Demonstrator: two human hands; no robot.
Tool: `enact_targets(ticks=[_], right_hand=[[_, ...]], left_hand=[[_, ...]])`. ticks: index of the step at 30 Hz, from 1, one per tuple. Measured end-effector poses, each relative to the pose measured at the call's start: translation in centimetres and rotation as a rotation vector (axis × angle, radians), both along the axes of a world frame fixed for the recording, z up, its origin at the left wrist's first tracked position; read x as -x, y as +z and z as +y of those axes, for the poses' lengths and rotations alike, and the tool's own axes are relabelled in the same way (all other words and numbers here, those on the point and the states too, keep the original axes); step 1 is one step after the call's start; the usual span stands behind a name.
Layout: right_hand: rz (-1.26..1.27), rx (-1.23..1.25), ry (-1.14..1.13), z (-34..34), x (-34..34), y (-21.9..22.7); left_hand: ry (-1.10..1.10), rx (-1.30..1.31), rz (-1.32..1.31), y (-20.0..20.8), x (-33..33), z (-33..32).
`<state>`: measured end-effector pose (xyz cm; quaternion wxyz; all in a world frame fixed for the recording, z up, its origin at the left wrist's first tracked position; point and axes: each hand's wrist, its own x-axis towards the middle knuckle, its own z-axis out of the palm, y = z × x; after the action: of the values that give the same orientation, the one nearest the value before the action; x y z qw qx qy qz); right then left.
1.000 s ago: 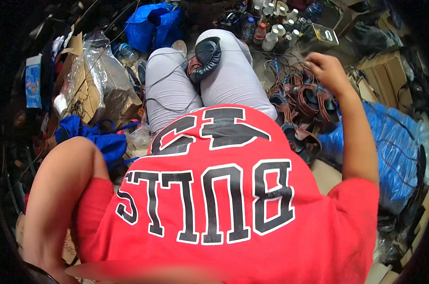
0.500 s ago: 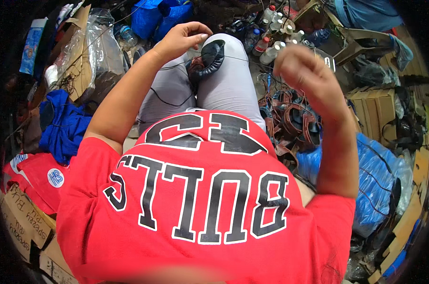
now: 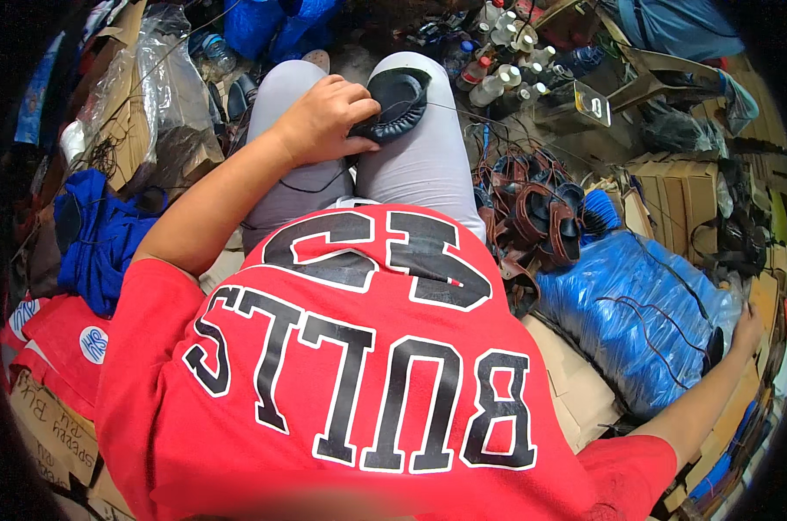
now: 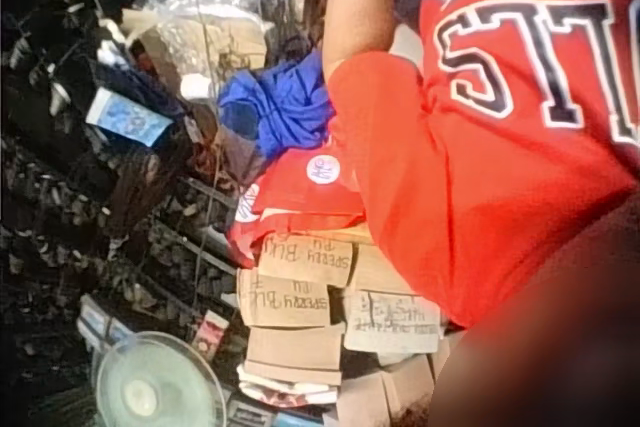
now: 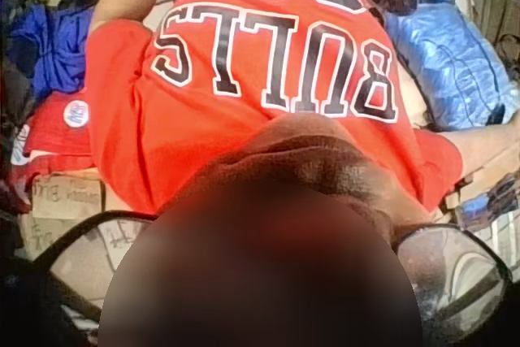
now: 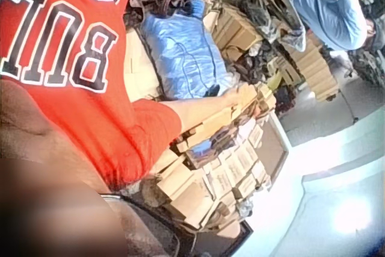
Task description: The recorder is hand-stitching or sewing a black leather shoe component using a needle and thread.
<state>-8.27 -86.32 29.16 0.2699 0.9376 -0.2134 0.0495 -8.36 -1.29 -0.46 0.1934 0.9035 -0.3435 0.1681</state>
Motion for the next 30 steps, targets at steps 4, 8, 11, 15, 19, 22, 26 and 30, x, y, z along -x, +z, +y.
enact_targets(ticks=[4, 8, 11, 15, 19, 22, 26, 30], right_hand=[[0.166, -0.106, -0.129, -1.4, 0.2, -1.4], [0.505, -0.842, 0.178, 13.7, -3.6, -10.8], [0.528, -0.746, 0.689, 30.2, -5.7, -17.0], [0.36, -1.386, 0.787, 47.8, -5.9, -20.1], [0.299, -1.454, 0.951, 56.3, -6.2, -20.5], [0.311, -1.494, 1.016, 59.2, -6.5, -21.6], [0.305, -1.586, 1.02, 61.0, -6.5, -22.7], [0.308, -1.438, 1.054, 61.7, -6.4, -22.6]], left_hand=[[0.043, 0.124, 0.035, -0.1, 0.1, -1.5], [0.094, 0.231, 0.115, 0.4, 0.3, -3.0], [0.048, 0.283, 0.352, 1.2, 0.2, -2.0], [0.131, 0.625, 0.789, 2.4, -0.4, 1.5], [0.266, 1.178, 0.683, 2.8, -2.5, 3.7], [0.233, 1.322, 0.7, 2.6, -3.8, 3.2], [0.025, 0.949, 0.92, 1.9, -4.5, 1.2], [-0.075, 0.839, 1.013, 1.3, -5.8, 0.7]])
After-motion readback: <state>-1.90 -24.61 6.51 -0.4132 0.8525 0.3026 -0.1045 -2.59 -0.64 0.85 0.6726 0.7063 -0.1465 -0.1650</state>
